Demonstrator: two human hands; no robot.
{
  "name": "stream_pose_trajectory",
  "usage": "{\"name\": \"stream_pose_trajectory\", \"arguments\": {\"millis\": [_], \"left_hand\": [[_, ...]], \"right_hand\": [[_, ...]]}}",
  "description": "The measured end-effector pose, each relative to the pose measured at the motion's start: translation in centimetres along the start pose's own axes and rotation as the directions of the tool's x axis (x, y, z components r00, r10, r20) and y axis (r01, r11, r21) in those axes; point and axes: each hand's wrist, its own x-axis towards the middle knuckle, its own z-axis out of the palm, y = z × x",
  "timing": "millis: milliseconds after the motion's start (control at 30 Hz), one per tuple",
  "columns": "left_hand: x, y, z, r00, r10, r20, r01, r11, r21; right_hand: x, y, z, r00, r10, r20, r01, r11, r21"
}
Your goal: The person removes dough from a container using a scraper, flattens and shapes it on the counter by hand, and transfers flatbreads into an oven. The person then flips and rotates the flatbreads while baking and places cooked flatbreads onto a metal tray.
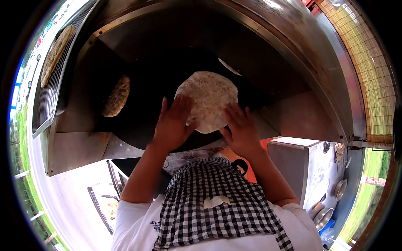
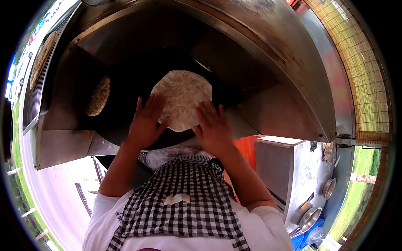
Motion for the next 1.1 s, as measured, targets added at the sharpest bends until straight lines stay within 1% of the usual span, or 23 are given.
{"name": "stream_pose_trajectory", "arguments": {"millis": [67,167,267,367,467,533,600,667,767,800,900,1000,1100], "left_hand": [[-1.5,0.5,0.0,0.999,0.013,0.034,-0.013,1.000,0.002],[-3.3,0.8,1.0,1.000,0.007,0.025,-0.008,0.999,0.036],[-3.7,0.9,1.8,1.000,0.001,0.004,-0.001,0.999,0.050],[-4.0,0.9,1.9,1.000,-0.018,-0.025,0.019,0.998,0.060],[-3.5,0.9,1.0,0.994,-0.081,-0.077,0.089,0.990,0.107],[-3.4,-0.6,0.5,0.967,-0.170,-0.190,0.189,0.978,0.089],[-3.0,-2.7,0.0,0.917,-0.268,-0.297,0.300,0.951,0.069],[-2.8,-5.6,-0.2,0.841,-0.374,-0.390,0.423,0.905,0.044],[-3.1,-9.9,-0.4,0.761,-0.484,-0.432,0.555,0.830,0.048],[-3.2,-11.1,-0.1,0.742,-0.456,-0.492,0.558,0.826,0.075],[-3.5,-11.4,-0.9,0.725,-0.572,-0.384,0.623,0.782,0.012],[-4.7,-10.8,-1.3,0.770,-0.541,-0.338,0.570,0.821,-0.014],[-6.4,-7.8,-3.7,0.855,-0.513,-0.081,0.512,0.859,-0.032]], "right_hand": [[-0.9,0.4,0.6,0.995,0.023,0.097,-0.016,0.997,-0.075],[-1.5,0.7,0.6,0.998,0.034,0.048,-0.033,0.999,-0.033],[-1.9,1.0,0.4,0.993,0.023,0.120,-0.017,0.998,-0.057],[-1.7,0.8,0.2,0.992,0.046,0.115,-0.040,0.998,-0.056],[-1.7,1.2,0.2,0.998,0.032,0.050,-0.029,0.997,-0.066],[-1.5,0.7,-0.1,0.998,0.068,-0.001,-0.068,0.997,0.019],[-1.2,0.2,-0.7,0.995,0.089,-0.040,-0.085,0.992,0.095],[-1.1,-0.2,-0.9,0.993,0.094,-0.065,-0.082,0.983,0.163],[-1.2,-0.9,-0.6,0.993,0.070,-0.094,-0.050,0.978,0.204],[-1.2,-1.1,-0.6,0.993,0.068,-0.096,-0.045,0.973,0.225],[-1.3,-1.4,-0.9,0.992,0.067,-0.106,-0.036,0.960,0.278],[-1.5,-1.8,-0.7,0.991,0.071,-0.112,-0.033,0.950,0.310],[-1.8,-1.7,-0.7,0.990,0.074,-0.120,-0.030,0.943,0.333]]}}
